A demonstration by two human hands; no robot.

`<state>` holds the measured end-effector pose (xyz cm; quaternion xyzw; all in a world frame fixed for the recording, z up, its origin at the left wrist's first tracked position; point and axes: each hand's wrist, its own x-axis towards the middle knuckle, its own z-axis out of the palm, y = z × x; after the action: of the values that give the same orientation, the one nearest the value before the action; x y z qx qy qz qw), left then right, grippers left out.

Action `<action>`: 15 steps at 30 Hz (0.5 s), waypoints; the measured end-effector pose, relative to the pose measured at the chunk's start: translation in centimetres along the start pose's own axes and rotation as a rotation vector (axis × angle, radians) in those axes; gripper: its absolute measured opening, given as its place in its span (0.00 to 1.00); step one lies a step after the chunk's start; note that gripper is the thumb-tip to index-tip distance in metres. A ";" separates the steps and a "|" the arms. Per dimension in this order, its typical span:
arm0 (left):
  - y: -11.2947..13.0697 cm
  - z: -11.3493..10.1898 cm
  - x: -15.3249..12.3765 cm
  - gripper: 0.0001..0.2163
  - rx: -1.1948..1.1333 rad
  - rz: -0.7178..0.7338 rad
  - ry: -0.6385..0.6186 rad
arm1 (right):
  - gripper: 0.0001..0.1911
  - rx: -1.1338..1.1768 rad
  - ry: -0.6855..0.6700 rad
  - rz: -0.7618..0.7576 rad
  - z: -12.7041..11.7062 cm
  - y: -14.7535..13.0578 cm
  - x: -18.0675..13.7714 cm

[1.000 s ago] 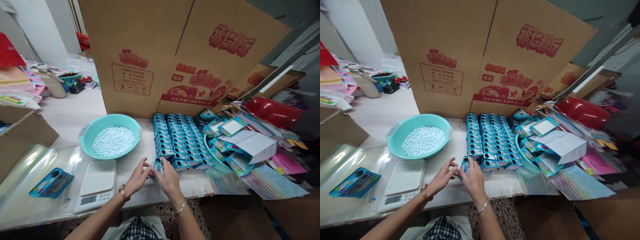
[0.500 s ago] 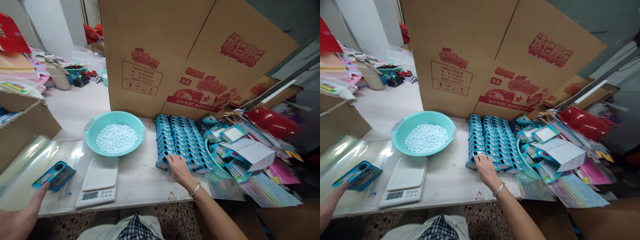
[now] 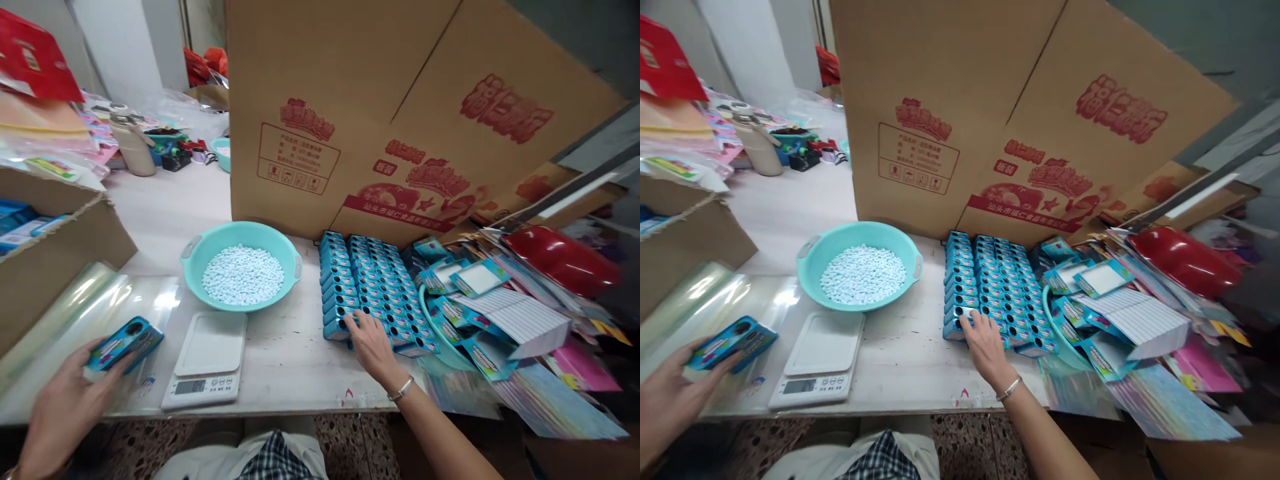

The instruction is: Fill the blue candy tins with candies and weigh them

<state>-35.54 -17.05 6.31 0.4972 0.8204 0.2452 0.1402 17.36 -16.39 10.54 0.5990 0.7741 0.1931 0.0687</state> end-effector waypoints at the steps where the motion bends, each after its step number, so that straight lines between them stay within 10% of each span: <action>1: 0.6 -0.5 -0.5 0.25 -0.044 -0.010 -0.004 | 0.21 0.012 0.005 0.016 0.4 -0.1 -0.1; 6: 3.9 -3.2 -2.9 0.24 -0.363 0.176 0.088 | 0.27 0.112 0.017 0.075 1.6 0.0 -0.7; 15: 8.9 -0.2 -3.7 0.17 -0.507 0.576 -0.352 | 0.24 0.805 0.174 -0.145 -5.7 -6.9 10.5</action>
<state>-27.25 -16.96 11.28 0.6905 0.5250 0.3795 0.3218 6.39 -9.04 14.46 0.5033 0.8309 -0.0804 -0.2232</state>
